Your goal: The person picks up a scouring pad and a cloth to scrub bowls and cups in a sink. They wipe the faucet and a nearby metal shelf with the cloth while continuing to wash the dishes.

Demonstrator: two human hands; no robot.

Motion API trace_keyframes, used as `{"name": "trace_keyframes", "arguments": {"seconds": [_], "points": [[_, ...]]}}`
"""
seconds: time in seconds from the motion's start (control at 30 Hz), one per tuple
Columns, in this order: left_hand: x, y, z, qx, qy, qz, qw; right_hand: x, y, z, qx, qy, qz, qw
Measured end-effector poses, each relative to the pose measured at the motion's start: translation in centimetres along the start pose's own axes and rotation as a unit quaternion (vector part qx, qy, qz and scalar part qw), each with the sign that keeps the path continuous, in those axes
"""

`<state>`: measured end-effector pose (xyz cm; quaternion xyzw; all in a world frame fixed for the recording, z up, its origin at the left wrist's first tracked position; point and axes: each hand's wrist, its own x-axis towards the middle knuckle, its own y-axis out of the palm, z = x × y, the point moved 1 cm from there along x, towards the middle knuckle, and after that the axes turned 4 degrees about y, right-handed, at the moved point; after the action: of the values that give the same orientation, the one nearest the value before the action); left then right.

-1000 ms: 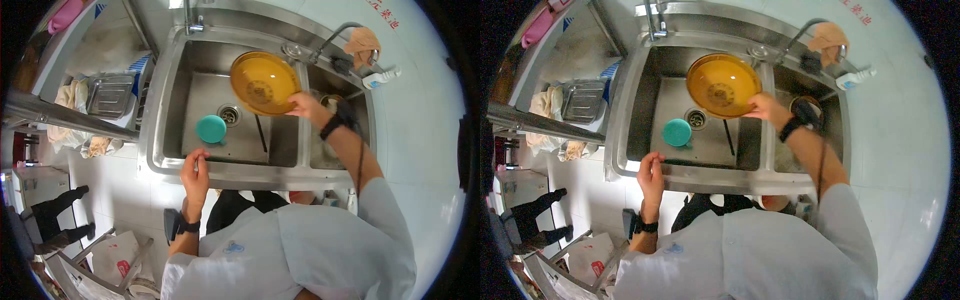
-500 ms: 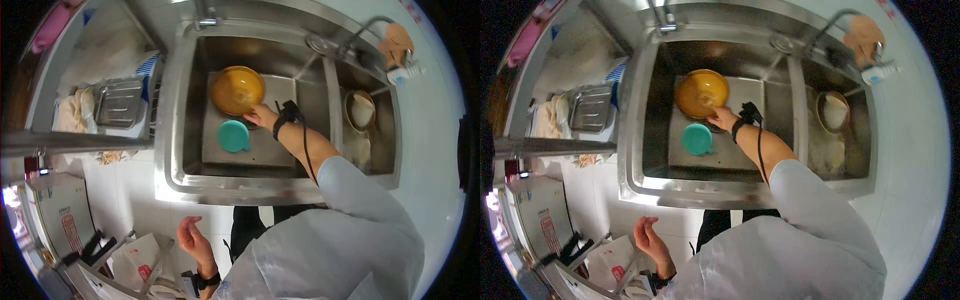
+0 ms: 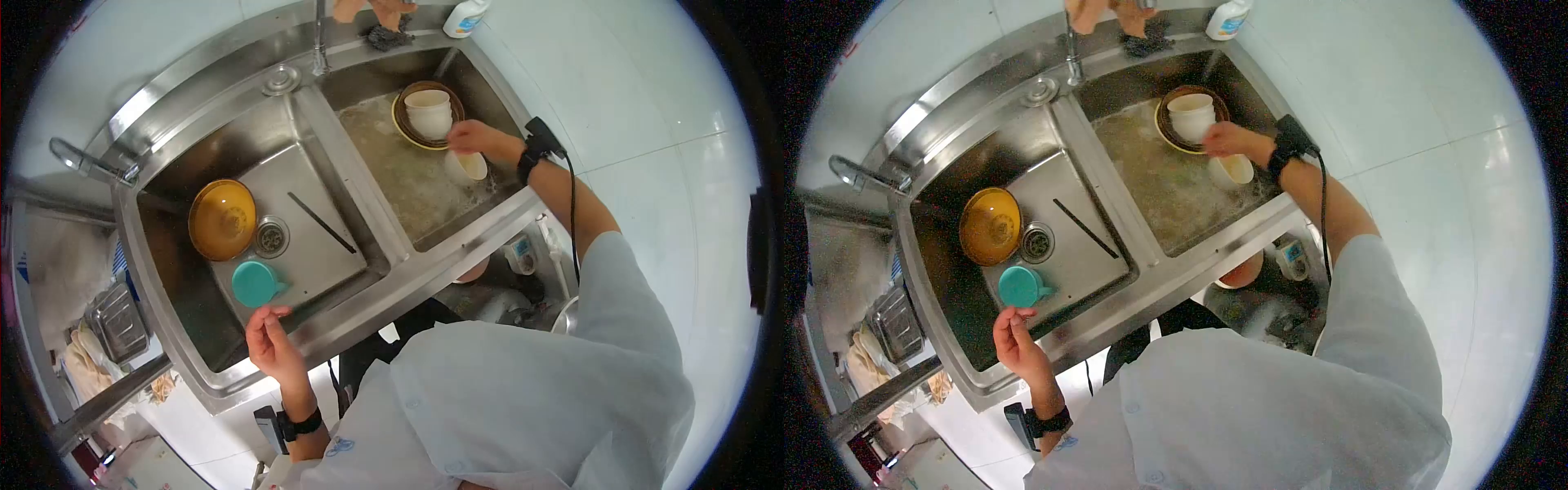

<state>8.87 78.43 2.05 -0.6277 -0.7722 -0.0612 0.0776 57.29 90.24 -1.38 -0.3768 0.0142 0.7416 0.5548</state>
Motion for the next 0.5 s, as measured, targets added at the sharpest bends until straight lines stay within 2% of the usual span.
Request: {"name": "trace_keyframes", "arguments": {"seconds": [0.03,0.07,0.1,0.13,0.17,0.23,0.27,0.4,0.5], "points": [[0.0,1.1,0.0,-0.004,-0.01,0.005,1.0,0.0,-3.0,-4.2,-0.11,0.007,-0.004,0.994],[-0.1,2.3,0.1,-0.017,-0.006,0.011,1.0,0.9,-4.9,-9.7,-0.331,-0.052,-0.014,0.942],[-0.3,3.2,0.1,-0.01,-0.008,0.01,1.0,2.1,-5.9,-13.5,-0.535,-0.111,-0.024,0.837],[-0.5,4.0,0.0,0.011,-0.009,0.022,1.0,2.5,-5.5,-14.0,-0.531,-0.117,-0.019,0.839],[-0.6,4.5,-0.2,0.033,-0.013,0.034,0.999,2.2,-4.7,-14.2,-0.407,0.09,-0.048,0.908],[-1.0,4.9,-0.3,0.074,-0.033,0.021,0.997,2.3,-3.7,-13.8,-0.257,0.289,-0.059,0.921],[-1.3,5.1,-0.3,0.102,-0.048,0.01,0.994,3.4,-3.8,-15.1,-0.24,0.318,-0.07,0.915],[-2.0,5.9,-0.3,0.113,-0.089,-0.071,0.987,8.1,-4.8,-20.1,-0.252,0.278,-0.06,0.925],[-2.5,6.9,-0.4,0.117,-0.114,-0.086,0.983,10.0,-4.3,-22.0,-0.255,0.235,-0.026,0.938]]}}
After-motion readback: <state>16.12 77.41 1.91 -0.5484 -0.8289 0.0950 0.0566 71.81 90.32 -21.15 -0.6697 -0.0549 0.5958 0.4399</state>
